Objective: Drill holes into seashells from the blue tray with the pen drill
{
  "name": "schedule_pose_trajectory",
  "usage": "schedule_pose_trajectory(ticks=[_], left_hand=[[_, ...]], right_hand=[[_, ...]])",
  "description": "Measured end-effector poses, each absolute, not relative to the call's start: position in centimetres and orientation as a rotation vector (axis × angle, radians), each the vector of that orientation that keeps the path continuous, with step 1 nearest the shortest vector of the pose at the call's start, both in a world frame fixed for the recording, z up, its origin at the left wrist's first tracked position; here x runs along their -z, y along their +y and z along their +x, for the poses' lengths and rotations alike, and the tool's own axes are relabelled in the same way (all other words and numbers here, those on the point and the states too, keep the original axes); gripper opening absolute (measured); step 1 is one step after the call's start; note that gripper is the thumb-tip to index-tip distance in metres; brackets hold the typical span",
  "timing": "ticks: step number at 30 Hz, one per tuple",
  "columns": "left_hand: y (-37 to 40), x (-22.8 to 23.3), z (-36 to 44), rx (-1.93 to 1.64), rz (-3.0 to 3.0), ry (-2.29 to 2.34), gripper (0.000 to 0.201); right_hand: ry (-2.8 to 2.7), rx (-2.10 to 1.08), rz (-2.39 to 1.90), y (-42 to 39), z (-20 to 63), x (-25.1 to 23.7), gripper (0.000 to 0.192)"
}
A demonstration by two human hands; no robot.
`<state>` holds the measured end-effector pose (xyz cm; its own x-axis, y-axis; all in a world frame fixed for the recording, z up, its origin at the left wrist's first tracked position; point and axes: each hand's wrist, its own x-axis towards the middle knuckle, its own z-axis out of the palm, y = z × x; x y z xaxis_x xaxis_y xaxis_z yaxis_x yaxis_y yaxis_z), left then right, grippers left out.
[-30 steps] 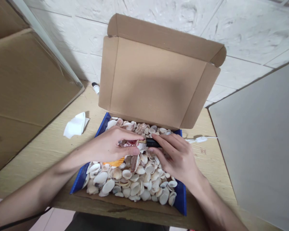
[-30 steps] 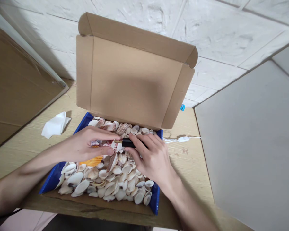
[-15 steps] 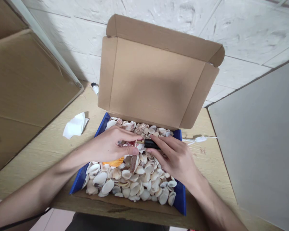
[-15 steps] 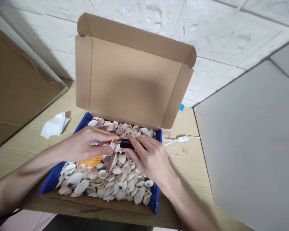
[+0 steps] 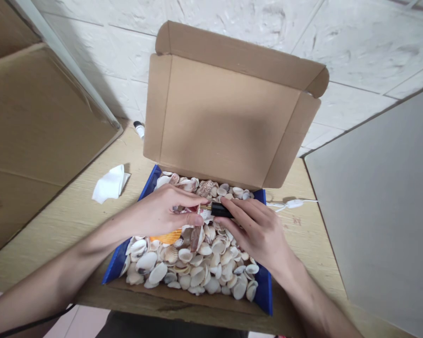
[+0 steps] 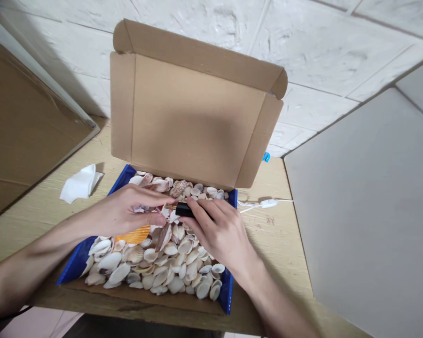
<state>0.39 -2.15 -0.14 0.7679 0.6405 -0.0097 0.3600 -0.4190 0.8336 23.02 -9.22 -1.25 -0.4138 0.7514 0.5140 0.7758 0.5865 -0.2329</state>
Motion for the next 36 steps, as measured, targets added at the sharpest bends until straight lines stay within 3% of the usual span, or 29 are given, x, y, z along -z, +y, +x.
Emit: schedule_pose_trajectory(ticks=[26, 32, 36], left_hand=[[-2.2, -0.4, 0.7, -0.560, 1.810, 0.861, 0.039], [-1.8, 0.0, 0.4, -0.704, 1.873, 1.005, 0.028], [-1.9, -0.1, 0.5, -0.673, 1.891, 0.986, 0.031]], right_hand=[[-2.085, 0.056, -1.330, -9.4, 22.9, 1.2, 0.028], [-1.981, 0.069, -1.417, -9.4, 22.9, 1.2, 0.025], [-2.011, 0.066, -1.393, -9.4, 22.9, 1.3, 0.026]])
